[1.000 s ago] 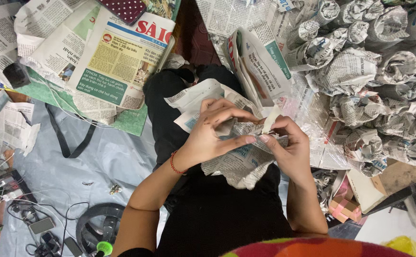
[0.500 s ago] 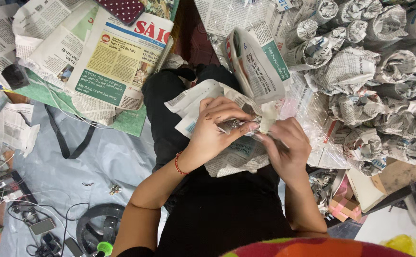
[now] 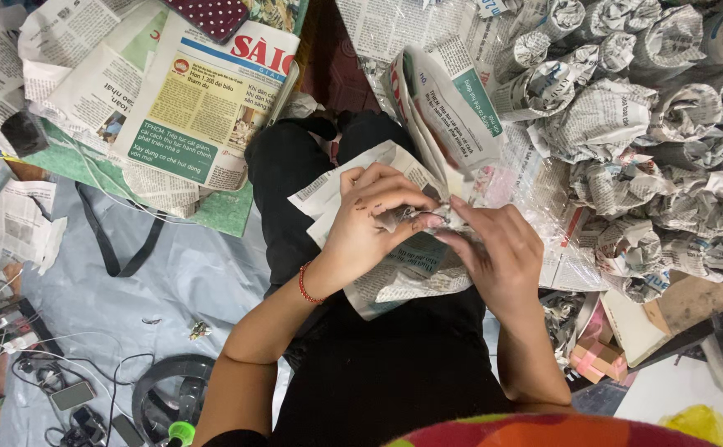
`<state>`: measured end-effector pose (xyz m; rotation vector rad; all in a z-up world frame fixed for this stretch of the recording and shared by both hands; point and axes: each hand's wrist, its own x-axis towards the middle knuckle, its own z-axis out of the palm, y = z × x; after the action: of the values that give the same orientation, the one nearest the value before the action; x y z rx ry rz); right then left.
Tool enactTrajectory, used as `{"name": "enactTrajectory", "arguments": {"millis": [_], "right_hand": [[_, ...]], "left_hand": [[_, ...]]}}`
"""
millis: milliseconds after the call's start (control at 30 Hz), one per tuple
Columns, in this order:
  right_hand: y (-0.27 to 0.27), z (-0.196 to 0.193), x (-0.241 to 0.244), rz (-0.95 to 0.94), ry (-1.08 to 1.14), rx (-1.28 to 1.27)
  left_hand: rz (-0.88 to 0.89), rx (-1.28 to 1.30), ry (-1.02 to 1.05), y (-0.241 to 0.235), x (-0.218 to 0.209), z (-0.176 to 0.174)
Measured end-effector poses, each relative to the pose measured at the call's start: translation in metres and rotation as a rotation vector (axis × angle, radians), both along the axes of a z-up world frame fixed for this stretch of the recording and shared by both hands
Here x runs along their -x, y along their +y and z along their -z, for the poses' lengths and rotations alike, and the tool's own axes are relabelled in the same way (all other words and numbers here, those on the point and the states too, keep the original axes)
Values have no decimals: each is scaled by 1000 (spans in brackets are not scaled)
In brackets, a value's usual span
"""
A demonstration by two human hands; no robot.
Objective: The person sits on the floor and repeatedly folds and rolls newspaper sheets into tight cylindrical bundles. They place each completed roll into a nearby black plastic crate. The workspace is cluttered with loose newspapers, a fan, and a large pile of finished rolls.
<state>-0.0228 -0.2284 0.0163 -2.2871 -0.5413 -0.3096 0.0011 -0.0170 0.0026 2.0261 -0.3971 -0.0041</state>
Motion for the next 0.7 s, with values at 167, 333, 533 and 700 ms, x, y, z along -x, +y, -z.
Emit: {"name": "enactTrajectory", "arguments": {"millis": [167, 333, 533, 700], "right_hand": [[-1, -9, 1, -27, 272, -177], [-4, -12, 1, -27, 304, -192], [-7, -14, 2, -23, 243, -100], [-3, -9, 4, 58, 337, -218]], "left_hand": [[-27, -95, -122, -1, -1, -5], [-18, -152, -145, 0, 1, -14], [2, -183, -157, 0, 1, -22], [16, -211, -114, 0, -1, -19]]}}
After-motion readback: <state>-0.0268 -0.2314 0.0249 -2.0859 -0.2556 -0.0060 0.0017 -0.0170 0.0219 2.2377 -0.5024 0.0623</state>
